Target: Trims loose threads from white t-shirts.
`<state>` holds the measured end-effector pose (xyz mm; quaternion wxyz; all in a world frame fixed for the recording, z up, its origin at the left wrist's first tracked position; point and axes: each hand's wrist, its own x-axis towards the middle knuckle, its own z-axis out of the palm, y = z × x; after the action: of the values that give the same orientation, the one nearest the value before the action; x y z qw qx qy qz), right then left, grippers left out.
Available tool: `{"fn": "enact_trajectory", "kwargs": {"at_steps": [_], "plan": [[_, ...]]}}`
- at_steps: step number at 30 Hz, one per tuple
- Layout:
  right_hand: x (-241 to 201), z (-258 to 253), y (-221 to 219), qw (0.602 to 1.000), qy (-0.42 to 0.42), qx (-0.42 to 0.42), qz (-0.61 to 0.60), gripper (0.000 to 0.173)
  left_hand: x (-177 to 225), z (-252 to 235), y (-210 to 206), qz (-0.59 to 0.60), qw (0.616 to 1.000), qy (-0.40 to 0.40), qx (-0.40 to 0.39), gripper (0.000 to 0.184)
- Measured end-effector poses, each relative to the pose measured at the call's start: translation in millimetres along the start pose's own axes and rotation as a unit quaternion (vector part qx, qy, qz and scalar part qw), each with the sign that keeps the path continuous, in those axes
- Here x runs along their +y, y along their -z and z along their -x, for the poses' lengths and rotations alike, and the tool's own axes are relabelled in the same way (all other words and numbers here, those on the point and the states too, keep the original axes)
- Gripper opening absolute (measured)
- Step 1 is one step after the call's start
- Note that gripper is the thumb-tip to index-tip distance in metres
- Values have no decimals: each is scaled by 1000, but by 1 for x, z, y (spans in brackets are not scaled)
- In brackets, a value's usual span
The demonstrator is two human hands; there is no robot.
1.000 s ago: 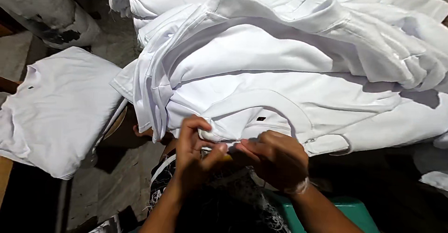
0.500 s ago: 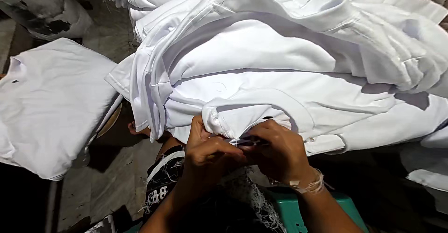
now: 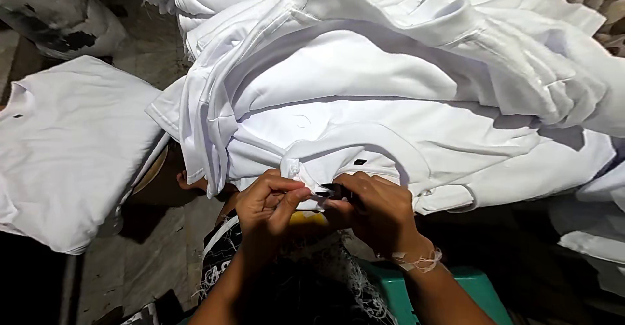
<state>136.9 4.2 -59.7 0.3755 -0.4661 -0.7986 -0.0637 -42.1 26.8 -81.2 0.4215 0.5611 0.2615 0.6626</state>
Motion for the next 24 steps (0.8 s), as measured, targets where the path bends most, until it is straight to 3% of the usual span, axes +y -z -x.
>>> {"fn": "enact_trajectory", "kwargs": {"at_steps": [7, 14, 19, 21, 24], "plan": [[-6, 0, 1, 1000, 1, 8, 4, 36, 10, 8, 9, -22, 999, 10, -48, 10], [-17, -8, -5, 998, -31, 8, 54, 38, 10, 15, 11, -124, 988, -24, -85, 21], [-18, -5, 0, 990, -102, 47, -80, 30, 11, 15, 13, -91, 992, -17, -87, 18], [-19, -1, 2, 958, -118, -7, -263, 35, 18, 18, 12, -53, 994, -7, -93, 14], [-24, -2, 3, 801, -160, -147, -558, 41, 54, 23, 11, 40, 994, -6, -99, 18]]}}
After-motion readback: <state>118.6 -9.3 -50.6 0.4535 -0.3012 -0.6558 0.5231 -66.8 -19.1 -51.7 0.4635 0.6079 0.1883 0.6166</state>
